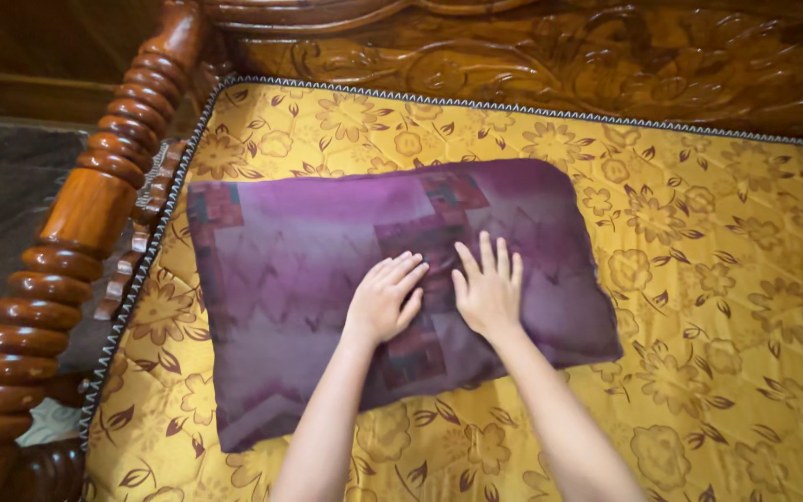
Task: The person fluffs a green checkered pillow by hand, then places it on a wooden stool. The person then picks up a purple pillow, fluffs it by hand, and places it on the bed.
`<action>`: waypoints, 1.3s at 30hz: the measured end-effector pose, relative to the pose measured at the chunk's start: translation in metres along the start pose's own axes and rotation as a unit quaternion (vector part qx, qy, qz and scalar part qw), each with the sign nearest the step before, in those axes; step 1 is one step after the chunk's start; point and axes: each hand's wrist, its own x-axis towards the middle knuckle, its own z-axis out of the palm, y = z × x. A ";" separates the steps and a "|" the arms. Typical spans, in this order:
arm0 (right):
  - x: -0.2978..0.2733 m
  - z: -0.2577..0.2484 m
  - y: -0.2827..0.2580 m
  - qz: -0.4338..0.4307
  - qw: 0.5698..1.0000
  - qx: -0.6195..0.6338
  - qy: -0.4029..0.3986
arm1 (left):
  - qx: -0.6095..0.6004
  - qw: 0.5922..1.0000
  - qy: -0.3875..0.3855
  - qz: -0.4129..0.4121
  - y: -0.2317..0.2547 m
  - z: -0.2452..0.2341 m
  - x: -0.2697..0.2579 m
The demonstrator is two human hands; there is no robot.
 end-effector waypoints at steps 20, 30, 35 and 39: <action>0.010 0.036 0.008 -0.017 0.997 -0.048 -0.063 | 0.175 0.981 -0.060 -0.060 0.029 -0.043 -0.059; -0.038 0.002 0.015 -0.027 0.998 0.026 -0.057 | 0.217 0.963 -0.159 -0.019 -0.013 -0.067 -0.030; -0.057 0.005 0.015 -0.057 0.994 -0.002 -0.094 | 0.155 0.970 -0.055 -0.181 0.063 -0.062 -0.047; -0.023 0.009 0.013 -0.053 0.972 -0.003 -0.230 | -0.038 0.976 -0.004 -0.215 0.099 -0.042 -0.030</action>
